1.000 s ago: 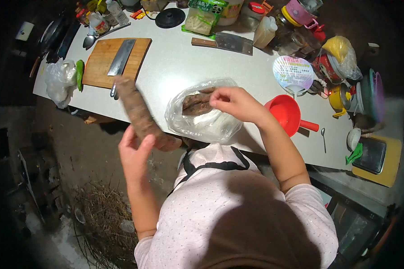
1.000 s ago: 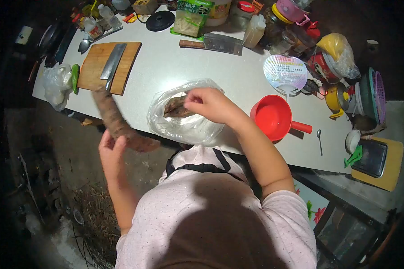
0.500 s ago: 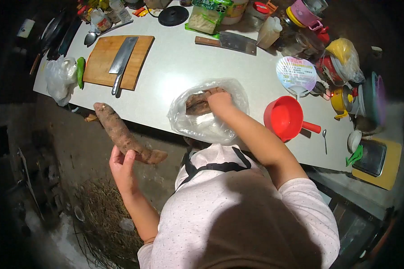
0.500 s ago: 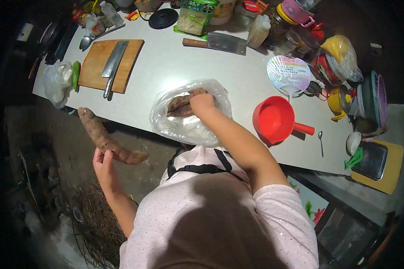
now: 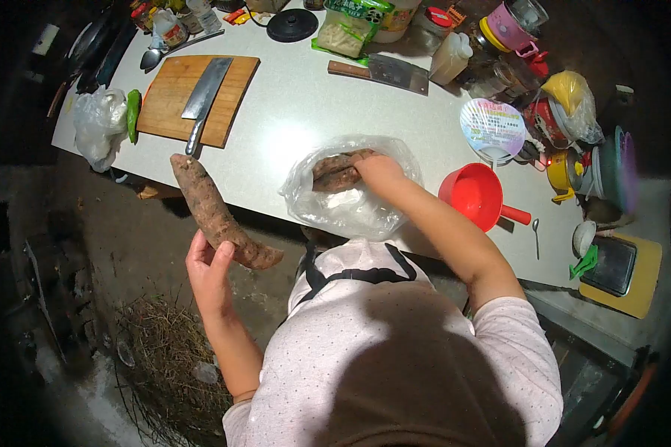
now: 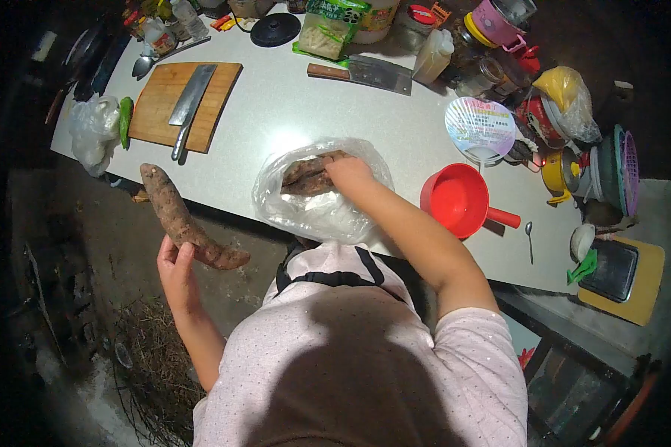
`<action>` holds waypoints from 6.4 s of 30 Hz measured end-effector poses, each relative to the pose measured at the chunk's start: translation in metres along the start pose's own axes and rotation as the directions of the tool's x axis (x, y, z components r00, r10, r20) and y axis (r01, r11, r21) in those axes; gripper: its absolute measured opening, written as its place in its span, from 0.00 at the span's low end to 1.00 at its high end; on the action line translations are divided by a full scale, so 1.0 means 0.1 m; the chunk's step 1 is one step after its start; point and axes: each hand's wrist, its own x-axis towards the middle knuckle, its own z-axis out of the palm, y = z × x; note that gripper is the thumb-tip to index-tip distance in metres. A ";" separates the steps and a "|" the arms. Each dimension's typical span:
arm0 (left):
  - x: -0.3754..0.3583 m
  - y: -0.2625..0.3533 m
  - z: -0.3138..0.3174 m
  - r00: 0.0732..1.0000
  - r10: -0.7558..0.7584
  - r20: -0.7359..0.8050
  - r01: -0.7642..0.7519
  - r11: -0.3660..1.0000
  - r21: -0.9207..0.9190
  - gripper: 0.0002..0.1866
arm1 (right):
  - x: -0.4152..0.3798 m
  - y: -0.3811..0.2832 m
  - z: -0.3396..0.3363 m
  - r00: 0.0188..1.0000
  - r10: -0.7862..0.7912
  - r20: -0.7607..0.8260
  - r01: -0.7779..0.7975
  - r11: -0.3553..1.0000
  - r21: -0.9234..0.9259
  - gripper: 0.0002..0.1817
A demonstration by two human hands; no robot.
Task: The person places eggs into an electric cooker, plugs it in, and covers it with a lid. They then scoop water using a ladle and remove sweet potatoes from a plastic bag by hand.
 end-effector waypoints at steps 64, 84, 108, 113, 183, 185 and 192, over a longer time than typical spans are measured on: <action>0.30 -0.17 0.05 0.861 0.084 0.502 0.310 0.695 -0.648 0.38 | -0.08 -0.24 -0.72 0.969 -0.221 -0.109 0.246 0.886 0.393 0.15; 0.14 -0.39 -0.57 0.934 0.072 0.350 0.240 0.598 -0.764 0.33 | -0.03 -0.16 -0.64 0.904 -0.152 -0.400 0.142 0.988 -0.053 0.26; 0.62 -0.73 -0.37 0.901 -0.006 0.434 0.351 0.596 -0.722 0.36 | -1.12 0.15 0.77 0.945 -0.026 0.326 0.047 0.997 -0.058 0.11; 0.59 -0.88 -0.44 0.898 -0.025 0.439 0.351 0.640 -0.683 0.37 | -1.20 0.28 0.95 0.992 -0.093 -0.091 0.104 0.987 0.122 0.05; 0.67 -1.12 -0.39 0.896 -0.143 0.420 0.409 0.633 -0.657 0.32 | -0.90 0.13 0.00 0.963 -0.079 0.256 0.013 0.968 0.250 0.07; 0.65 -1.12 -0.40 0.898 -0.145 0.415 0.408 0.629 -0.662 0.33 | -0.90 0.15 0.02 0.966 -0.099 0.240 0.038 0.968 0.247 0.07; 0.65 -1.11 -0.43 0.898 -0.112 0.425 0.389 0.654 -0.649 0.34 | -0.66 0.17 -0.35 0.968 -0.047 0.248 -0.028 0.957 0.288 0.07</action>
